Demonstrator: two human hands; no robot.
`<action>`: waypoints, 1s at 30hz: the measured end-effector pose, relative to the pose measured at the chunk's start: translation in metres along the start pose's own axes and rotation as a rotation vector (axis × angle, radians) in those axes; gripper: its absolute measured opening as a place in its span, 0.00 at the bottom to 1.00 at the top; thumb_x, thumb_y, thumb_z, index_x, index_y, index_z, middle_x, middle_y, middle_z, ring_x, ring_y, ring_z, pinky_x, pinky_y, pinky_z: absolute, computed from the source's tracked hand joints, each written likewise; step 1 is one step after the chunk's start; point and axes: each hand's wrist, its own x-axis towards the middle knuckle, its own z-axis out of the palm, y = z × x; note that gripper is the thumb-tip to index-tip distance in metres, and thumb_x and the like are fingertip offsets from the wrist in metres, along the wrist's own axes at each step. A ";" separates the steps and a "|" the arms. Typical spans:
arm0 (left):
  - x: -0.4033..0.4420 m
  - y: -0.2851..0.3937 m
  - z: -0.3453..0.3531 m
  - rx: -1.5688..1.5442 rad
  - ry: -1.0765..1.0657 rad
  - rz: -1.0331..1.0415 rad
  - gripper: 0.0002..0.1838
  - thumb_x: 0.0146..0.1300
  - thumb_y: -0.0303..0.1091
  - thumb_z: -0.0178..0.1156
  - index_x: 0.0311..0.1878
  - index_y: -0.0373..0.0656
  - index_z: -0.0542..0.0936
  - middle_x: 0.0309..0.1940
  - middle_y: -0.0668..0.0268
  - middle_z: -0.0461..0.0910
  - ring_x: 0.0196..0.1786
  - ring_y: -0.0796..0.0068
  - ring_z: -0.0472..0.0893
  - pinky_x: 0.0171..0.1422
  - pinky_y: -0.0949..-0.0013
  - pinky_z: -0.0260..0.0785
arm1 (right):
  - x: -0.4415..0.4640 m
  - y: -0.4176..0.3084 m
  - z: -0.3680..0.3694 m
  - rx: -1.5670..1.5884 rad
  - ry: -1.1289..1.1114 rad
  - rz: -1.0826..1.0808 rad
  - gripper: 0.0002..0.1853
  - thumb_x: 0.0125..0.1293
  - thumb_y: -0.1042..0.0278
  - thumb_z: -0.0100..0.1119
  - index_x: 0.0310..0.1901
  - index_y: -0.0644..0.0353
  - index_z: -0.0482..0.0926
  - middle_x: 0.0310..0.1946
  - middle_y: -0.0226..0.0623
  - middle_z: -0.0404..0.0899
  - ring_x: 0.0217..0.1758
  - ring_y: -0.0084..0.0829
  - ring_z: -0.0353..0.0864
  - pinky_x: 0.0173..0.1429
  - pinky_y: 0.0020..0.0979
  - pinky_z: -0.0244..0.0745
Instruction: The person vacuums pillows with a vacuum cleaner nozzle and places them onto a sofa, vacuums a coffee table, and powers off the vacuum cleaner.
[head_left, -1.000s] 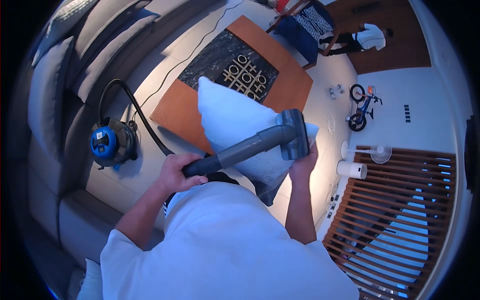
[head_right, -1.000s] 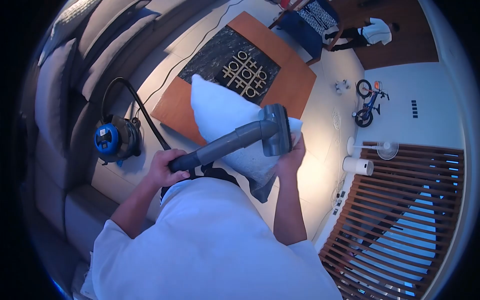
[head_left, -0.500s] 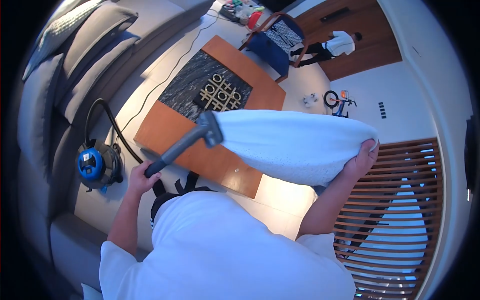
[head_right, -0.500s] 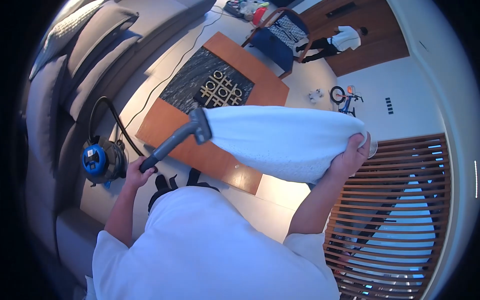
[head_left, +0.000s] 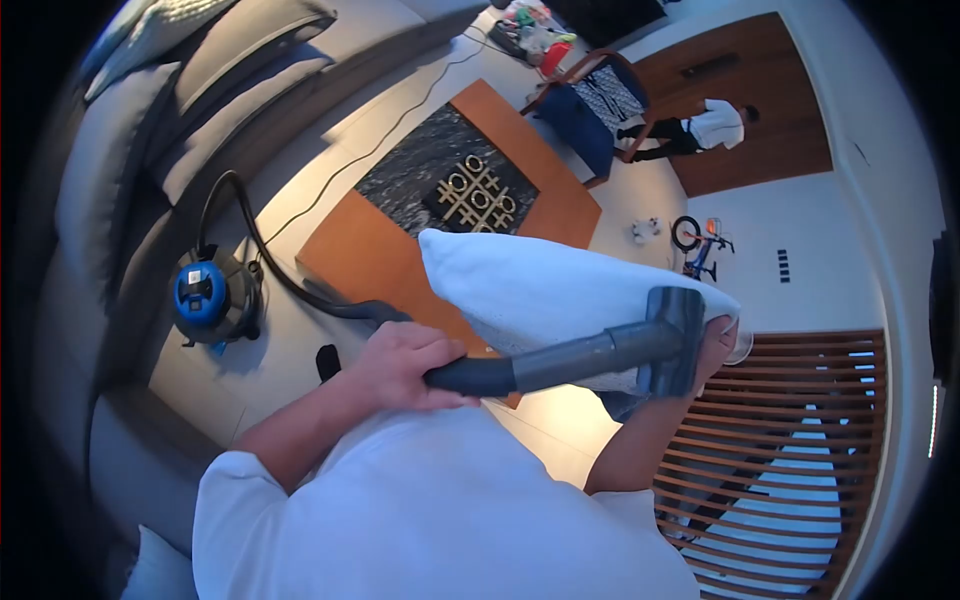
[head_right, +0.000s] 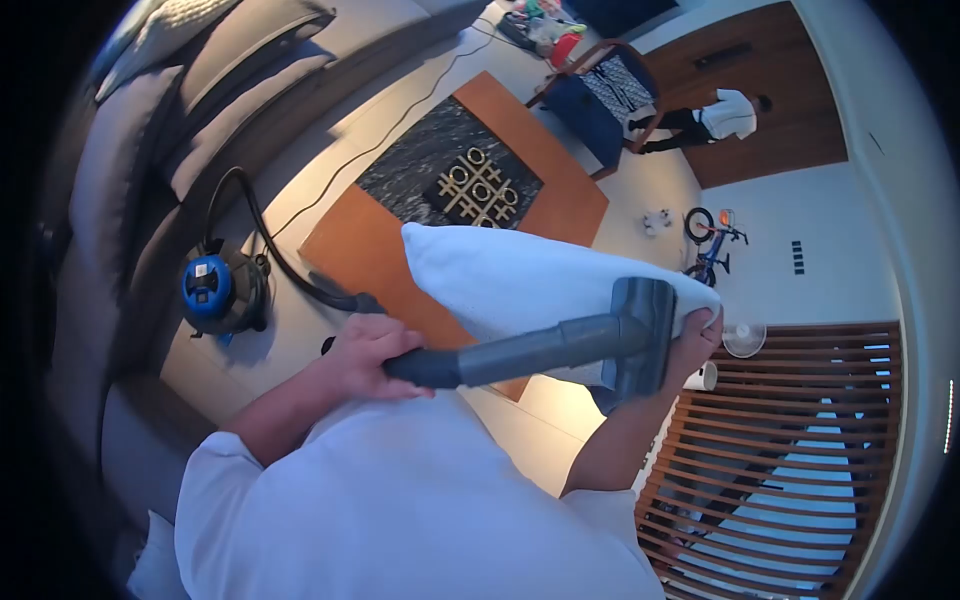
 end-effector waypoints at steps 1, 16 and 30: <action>0.000 -0.003 0.003 0.072 -0.018 0.006 0.27 0.46 0.51 0.80 0.41 0.40 0.82 0.25 0.63 0.78 0.27 0.61 0.81 0.32 0.62 0.72 | -0.006 -0.022 0.022 -0.024 0.087 0.008 0.24 0.75 0.48 0.57 0.53 0.65 0.76 0.43 0.37 0.82 0.45 0.28 0.81 0.52 0.30 0.77; -0.112 -0.108 0.007 -0.041 0.290 -1.085 0.24 0.60 0.50 0.71 0.46 0.38 0.80 0.26 0.64 0.78 0.27 0.72 0.78 0.33 0.65 0.70 | 0.063 -0.068 -0.040 0.078 0.259 -0.104 0.36 0.79 0.41 0.41 0.72 0.67 0.63 0.66 0.50 0.71 0.68 0.41 0.72 0.73 0.41 0.66; 0.047 -0.062 0.032 -0.612 0.262 -0.625 0.35 0.57 0.35 0.76 0.64 0.41 0.68 0.46 0.60 0.77 0.48 0.71 0.78 0.56 0.64 0.73 | 0.029 0.048 -0.106 0.299 0.430 0.046 0.34 0.80 0.40 0.39 0.72 0.62 0.64 0.65 0.47 0.72 0.66 0.44 0.73 0.72 0.44 0.66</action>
